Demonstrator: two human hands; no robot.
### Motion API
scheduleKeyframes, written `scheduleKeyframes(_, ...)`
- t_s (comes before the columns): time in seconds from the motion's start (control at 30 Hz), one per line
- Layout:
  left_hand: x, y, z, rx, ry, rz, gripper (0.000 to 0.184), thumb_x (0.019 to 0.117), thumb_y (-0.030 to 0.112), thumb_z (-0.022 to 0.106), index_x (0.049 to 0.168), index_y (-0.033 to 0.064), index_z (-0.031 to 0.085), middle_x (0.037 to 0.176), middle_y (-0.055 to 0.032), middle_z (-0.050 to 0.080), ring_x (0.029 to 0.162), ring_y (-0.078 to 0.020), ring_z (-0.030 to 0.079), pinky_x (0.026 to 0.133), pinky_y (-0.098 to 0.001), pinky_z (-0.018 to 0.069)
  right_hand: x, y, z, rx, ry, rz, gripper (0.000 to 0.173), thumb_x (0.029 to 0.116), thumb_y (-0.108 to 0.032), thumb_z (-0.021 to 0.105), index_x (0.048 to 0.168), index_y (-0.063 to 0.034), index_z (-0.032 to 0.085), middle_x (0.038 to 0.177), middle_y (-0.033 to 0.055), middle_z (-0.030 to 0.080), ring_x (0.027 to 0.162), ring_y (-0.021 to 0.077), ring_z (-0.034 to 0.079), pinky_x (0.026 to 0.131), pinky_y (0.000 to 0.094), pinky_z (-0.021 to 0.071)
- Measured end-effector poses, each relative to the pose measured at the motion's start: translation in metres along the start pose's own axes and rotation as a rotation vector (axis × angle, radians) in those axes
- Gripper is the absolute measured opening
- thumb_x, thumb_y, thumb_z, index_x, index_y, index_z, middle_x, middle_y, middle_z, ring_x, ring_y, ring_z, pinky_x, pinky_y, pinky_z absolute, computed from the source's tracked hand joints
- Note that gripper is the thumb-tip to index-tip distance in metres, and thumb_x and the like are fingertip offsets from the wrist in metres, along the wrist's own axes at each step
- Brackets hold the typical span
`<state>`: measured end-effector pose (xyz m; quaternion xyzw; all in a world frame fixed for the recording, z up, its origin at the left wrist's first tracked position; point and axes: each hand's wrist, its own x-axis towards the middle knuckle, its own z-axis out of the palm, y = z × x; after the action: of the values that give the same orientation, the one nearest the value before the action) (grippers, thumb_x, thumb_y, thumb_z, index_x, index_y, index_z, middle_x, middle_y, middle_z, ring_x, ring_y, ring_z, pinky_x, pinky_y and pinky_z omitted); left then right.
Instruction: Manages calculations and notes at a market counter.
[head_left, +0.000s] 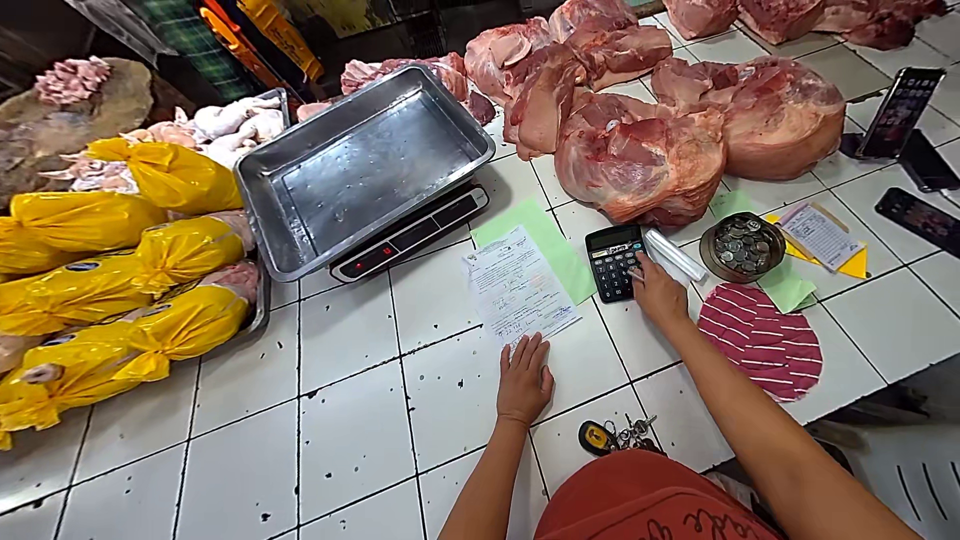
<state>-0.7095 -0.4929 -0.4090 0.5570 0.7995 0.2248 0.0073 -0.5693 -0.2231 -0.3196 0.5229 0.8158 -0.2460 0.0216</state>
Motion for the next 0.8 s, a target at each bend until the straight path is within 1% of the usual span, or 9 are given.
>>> scheduleKeyframes(0.07, 0.000, 0.000, 0.000, 0.001, 0.001, 0.000, 0.044, 0.0923, 0.020, 0.047, 0.128, 0.0084, 0.071, 0.141, -0.0095, 0.065, 0.133, -0.0361, 0.058, 0.111, -0.0644, 0.0351, 0.016, 0.001, -0.002, -0.053, -0.004, 0.012, 0.053, 0.1096, -0.028, 0.043, 0.161, -0.0171, 0.034, 0.136, 0.0218, 0.063, 0.112, 0.0429, 0.067, 0.093, 0.0593, 0.0507)
scheduleKeyframes(0.13, 0.001, -0.001, 0.000, 0.007, 0.006, 0.001, 0.044, 0.0927, 0.021, 0.047, 0.128, 0.0089, 0.071, 0.140, -0.0090, 0.065, 0.132, -0.0352, 0.059, 0.111, -0.0638, 0.0355, 0.023, 0.004, -0.001, -0.098, 0.006, -0.005, 0.059, 0.1089, -0.036, 0.045, 0.162, -0.0166, 0.030, 0.131, 0.0223, 0.066, 0.109, 0.0433, 0.068, 0.091, 0.0597, 0.0511)
scheduleKeyframes(0.23, 0.000, 0.000, 0.000, 0.008, 0.003, 0.001, 0.044, 0.0929, 0.021, 0.046, 0.128, 0.0090, 0.071, 0.140, -0.0089, 0.065, 0.133, -0.0352, 0.059, 0.111, -0.0635, 0.0354, 0.026, 0.003, -0.007, -0.129, -0.062, 0.042, 0.058, 0.1074, -0.044, 0.047, 0.159, -0.0185, 0.038, 0.125, 0.0226, 0.069, 0.114, 0.0436, 0.066, 0.095, 0.0611, 0.0489)
scheduleKeyframes(0.27, 0.000, 0.000, 0.000, 0.009, 0.003, 0.001, 0.044, 0.0928, 0.021, 0.046, 0.128, 0.0089, 0.071, 0.140, -0.0090, 0.065, 0.132, -0.0352, 0.059, 0.111, -0.0635, 0.0356, 0.027, 0.001, -0.008, -0.116, -0.047, 0.040, 0.057, 0.1070, -0.044, 0.049, 0.157, -0.0169, 0.041, 0.122, 0.0234, 0.070, 0.113, 0.0443, 0.067, 0.095, 0.0619, 0.0488)
scheduleKeyframes(0.33, 0.001, 0.000, 0.001, 0.010, 0.002, 0.000, 0.044, 0.0929, 0.021, 0.047, 0.128, 0.0087, 0.071, 0.140, -0.0094, 0.065, 0.132, -0.0353, 0.059, 0.111, -0.0633, 0.0356, 0.028, -0.001, -0.009, -0.106, -0.005, 0.019, 0.057, 0.1065, -0.044, 0.051, 0.155, -0.0153, 0.044, 0.118, 0.0238, 0.071, 0.109, 0.0453, 0.068, 0.091, 0.0626, 0.0502)
scheduleKeyframes(0.47, 0.000, -0.001, 0.001, 0.019, 0.003, 0.002, 0.044, 0.0927, 0.022, 0.046, 0.128, 0.0096, 0.071, 0.140, -0.0084, 0.065, 0.132, -0.0343, 0.059, 0.112, -0.0626, 0.0351, 0.032, -0.003, -0.013, -0.124, -0.038, 0.058, 0.052, 0.1070, -0.044, 0.049, 0.150, -0.0151, 0.049, 0.115, 0.0227, 0.072, 0.110, 0.0437, 0.068, 0.092, 0.0615, 0.0498)
scheduleKeyframes(0.67, 0.001, -0.001, 0.000, 0.005, -0.002, 0.002, 0.044, 0.0930, 0.021, 0.047, 0.128, 0.0084, 0.071, 0.140, -0.0098, 0.065, 0.132, -0.0360, 0.059, 0.111, -0.0642, 0.0353, 0.034, 0.001, -0.012, -0.113, -0.024, 0.031, 0.049, 0.1083, -0.040, 0.048, 0.148, -0.0118, 0.050, 0.113, 0.0246, 0.072, 0.109, 0.0449, 0.068, 0.091, 0.0630, 0.0498)
scheduleKeyframes(0.73, 0.001, -0.001, 0.000, 0.003, -0.006, 0.002, 0.044, 0.0928, 0.021, 0.047, 0.128, 0.0079, 0.070, 0.140, -0.0098, 0.065, 0.132, -0.0364, 0.059, 0.111, -0.0644, 0.0355, 0.034, 0.001, -0.013, -0.122, -0.038, 0.032, 0.049, 0.1083, -0.040, 0.048, 0.149, -0.0123, 0.049, 0.113, 0.0243, 0.072, 0.109, 0.0445, 0.068, 0.091, 0.0625, 0.0498)
scheduleKeyframes(0.8, 0.001, -0.001, -0.001, 0.008, -0.001, 0.006, 0.044, 0.0929, 0.020, 0.047, 0.129, 0.0081, 0.070, 0.140, -0.0097, 0.065, 0.132, -0.0359, 0.059, 0.111, -0.0640, 0.0357, 0.035, 0.002, -0.013, -0.114, -0.032, 0.028, 0.048, 0.1078, -0.039, 0.049, 0.148, -0.0126, 0.051, 0.113, 0.0232, 0.072, 0.110, 0.0438, 0.068, 0.091, 0.0625, 0.0500)
